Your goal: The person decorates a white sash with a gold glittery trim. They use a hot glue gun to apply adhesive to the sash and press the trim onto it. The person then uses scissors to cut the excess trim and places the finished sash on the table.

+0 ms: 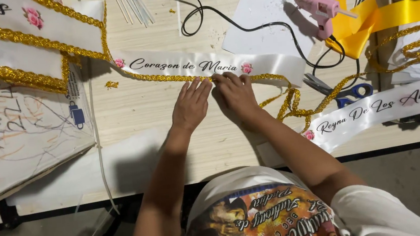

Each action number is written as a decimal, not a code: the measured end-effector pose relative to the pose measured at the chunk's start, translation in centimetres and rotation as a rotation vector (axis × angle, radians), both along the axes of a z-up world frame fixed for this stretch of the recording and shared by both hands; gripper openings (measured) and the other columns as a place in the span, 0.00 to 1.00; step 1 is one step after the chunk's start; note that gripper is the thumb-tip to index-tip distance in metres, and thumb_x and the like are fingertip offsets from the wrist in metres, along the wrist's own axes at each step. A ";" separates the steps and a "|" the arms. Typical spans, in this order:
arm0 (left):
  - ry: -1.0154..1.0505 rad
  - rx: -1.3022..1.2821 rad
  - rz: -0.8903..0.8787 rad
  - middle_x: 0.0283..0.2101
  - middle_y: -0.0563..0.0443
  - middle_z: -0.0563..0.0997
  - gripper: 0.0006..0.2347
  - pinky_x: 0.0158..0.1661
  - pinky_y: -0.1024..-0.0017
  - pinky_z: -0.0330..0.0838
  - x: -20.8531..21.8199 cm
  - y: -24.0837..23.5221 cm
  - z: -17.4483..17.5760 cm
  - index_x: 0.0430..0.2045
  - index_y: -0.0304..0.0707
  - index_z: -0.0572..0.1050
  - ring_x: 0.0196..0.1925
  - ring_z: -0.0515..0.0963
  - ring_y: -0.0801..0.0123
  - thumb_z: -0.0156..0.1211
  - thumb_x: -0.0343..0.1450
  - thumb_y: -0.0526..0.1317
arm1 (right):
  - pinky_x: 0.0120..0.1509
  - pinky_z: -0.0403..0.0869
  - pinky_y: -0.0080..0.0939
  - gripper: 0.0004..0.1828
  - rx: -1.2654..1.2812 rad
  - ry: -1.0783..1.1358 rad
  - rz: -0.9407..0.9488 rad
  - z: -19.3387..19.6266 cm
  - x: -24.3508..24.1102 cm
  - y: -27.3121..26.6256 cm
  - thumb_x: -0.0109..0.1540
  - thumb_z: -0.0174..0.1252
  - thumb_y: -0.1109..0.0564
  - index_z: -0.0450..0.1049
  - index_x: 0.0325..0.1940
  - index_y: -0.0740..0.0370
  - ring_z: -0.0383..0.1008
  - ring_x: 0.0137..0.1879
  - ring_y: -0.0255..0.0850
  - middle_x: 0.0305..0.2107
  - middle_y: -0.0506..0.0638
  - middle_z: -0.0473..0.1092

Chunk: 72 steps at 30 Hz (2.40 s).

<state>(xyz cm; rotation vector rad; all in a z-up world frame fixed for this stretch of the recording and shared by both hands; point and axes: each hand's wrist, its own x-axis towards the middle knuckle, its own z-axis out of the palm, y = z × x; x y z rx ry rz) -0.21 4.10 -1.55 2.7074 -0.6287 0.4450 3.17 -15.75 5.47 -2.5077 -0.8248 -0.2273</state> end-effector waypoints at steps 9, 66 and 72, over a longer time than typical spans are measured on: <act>-0.003 -0.095 0.018 0.63 0.50 0.77 0.17 0.68 0.59 0.64 0.3 0.0 0.7 0.58 0.38 0.74 0.68 0.73 0.60 0.60 0.73 0.34 | 0.68 0.60 0.66 0.12 -0.120 0.072 -0.240 0.4 -1.9 -9.1 0.68 0.59 0.59 0.72 0.56 0.64 0.68 0.67 0.55 0.58 0.54 0.72; -0.215 -0.149 0.715 0.55 0.35 0.68 0.10 0.53 0.61 0.72 6.5 15.4 3.9 0.39 0.27 0.73 0.54 0.73 0.50 0.70 0.73 0.34 | 0.61 0.73 0.51 0.21 0.180 0.222 -0.247 -2.1 1.5 -11.1 0.61 0.60 0.70 0.68 0.58 0.65 0.72 0.57 0.57 0.50 0.60 0.70; 0.235 -2.224 0.568 0.39 0.49 0.77 0.08 0.46 0.72 0.77 -0.5 4.4 -5.8 0.40 0.35 0.72 0.41 0.77 0.69 0.49 0.78 0.41 | 0.59 0.76 0.46 0.22 0.169 0.229 -0.232 -3.4 0.5 -10.5 0.63 0.57 0.70 0.70 0.61 0.62 0.75 0.55 0.57 0.56 0.63 0.69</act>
